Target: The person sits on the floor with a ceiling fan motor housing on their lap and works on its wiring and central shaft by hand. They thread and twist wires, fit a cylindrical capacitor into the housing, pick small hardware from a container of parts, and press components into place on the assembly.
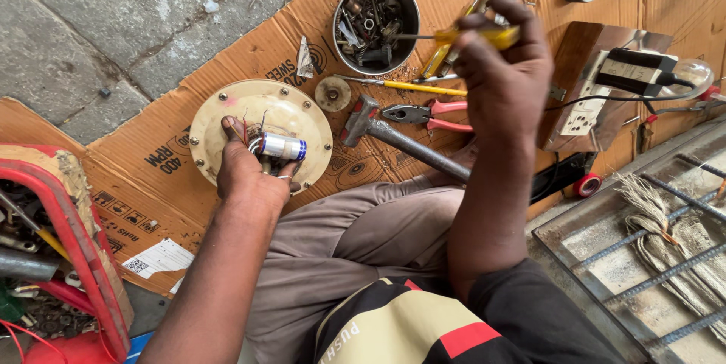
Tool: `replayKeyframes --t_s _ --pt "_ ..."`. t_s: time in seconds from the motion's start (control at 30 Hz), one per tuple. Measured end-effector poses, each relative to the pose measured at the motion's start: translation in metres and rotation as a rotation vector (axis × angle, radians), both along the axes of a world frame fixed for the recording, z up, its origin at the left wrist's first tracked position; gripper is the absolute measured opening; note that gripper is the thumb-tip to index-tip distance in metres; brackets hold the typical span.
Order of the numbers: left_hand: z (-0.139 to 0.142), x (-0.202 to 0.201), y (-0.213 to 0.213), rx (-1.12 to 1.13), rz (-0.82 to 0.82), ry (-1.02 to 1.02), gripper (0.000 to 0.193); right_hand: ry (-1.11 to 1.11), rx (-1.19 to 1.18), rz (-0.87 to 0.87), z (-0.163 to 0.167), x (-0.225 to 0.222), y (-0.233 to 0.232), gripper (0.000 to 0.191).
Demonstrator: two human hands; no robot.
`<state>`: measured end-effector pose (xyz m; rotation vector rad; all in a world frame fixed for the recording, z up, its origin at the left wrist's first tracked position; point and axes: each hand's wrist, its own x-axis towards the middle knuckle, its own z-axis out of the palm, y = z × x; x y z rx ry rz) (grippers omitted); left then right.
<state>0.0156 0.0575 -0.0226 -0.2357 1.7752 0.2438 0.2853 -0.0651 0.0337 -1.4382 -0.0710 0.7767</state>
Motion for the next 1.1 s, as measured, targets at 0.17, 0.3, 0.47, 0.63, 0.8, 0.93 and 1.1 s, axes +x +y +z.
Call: replayKeyframes --t_s 0.17,0.3,0.47,0.63,0.8,0.93,1.1 --pt "0.0 0.001 0.0 -0.027 0.012 0.013 0.06 0.204 0.179 -0.089 0.012 0.016 -0.007 0.028" --pt "-0.001 0.002 0.001 -0.033 -0.004 0.03 0.062 0.181 -0.22 0.174 -0.017 0.011 0.013 0.021" --pt "0.002 0.005 0.0 -0.015 0.018 0.053 0.055 -0.188 -0.373 0.444 -0.053 -0.001 0.038 0.014" --pt "0.007 0.01 0.0 -0.008 0.012 0.092 0.049 -0.724 -0.673 0.845 -0.07 -0.011 0.061 0.037" --pt "0.008 0.011 0.001 -0.025 0.021 0.104 0.05 -1.121 -0.56 1.039 -0.077 -0.018 0.07 0.059" --pt "0.007 0.01 0.0 0.008 0.064 0.083 0.051 -1.006 -0.894 1.351 -0.062 0.0 0.067 0.042" --pt "0.005 0.01 0.0 0.01 0.074 0.071 0.052 -1.026 -0.826 1.418 -0.032 0.016 0.039 0.049"
